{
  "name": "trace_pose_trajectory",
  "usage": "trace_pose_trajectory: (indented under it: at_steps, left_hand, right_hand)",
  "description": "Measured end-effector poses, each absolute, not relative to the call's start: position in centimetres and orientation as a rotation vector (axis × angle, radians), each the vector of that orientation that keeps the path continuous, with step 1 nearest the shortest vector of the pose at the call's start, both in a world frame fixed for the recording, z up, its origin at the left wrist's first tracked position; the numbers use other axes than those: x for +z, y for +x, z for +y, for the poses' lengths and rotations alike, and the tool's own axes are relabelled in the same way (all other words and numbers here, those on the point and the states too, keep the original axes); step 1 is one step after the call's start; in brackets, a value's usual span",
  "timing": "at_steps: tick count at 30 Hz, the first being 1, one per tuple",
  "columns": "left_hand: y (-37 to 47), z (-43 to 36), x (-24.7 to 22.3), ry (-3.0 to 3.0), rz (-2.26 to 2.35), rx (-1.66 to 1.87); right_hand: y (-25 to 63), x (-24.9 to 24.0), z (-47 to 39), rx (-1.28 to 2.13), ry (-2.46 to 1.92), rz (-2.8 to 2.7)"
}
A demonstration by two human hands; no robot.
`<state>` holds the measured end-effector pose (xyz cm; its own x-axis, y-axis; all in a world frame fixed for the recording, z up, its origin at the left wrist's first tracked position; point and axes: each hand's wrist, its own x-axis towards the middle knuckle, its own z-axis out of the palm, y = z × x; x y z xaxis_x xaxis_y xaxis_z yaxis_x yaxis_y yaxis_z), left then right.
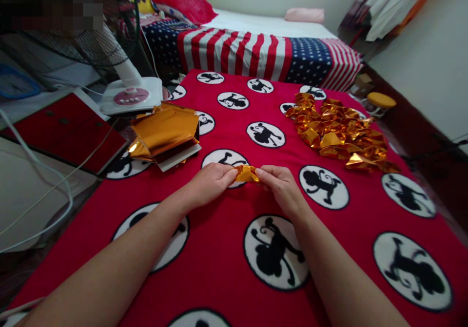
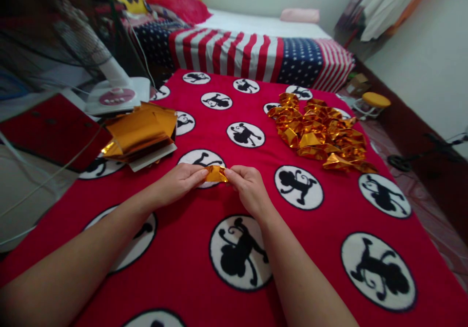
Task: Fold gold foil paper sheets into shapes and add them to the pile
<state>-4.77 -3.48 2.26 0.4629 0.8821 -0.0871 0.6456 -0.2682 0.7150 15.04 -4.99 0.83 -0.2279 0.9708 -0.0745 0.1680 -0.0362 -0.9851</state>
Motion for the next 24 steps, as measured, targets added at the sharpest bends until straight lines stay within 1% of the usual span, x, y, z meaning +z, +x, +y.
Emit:
trace_pose_trajectory:
  at_steps: [8, 14, 24]
  left_hand:
    - [-4.84, -3.5, 2.44, 2.033, 1.271, 0.409]
    - [-4.88, -3.35, 2.44, 2.041, 1.266, 0.414]
    - [-4.76, -3.67, 2.97, 2.051, 1.295, 0.362]
  right_hand:
    - [14.52, 0.87, -5.35, 1.18, -1.361, -1.42]
    - [14.63, 1.03, -5.39, 1.269, -1.245, -1.444]
    - [14.38, 0.15, -5.47, 1.189, -1.271, -1.379]
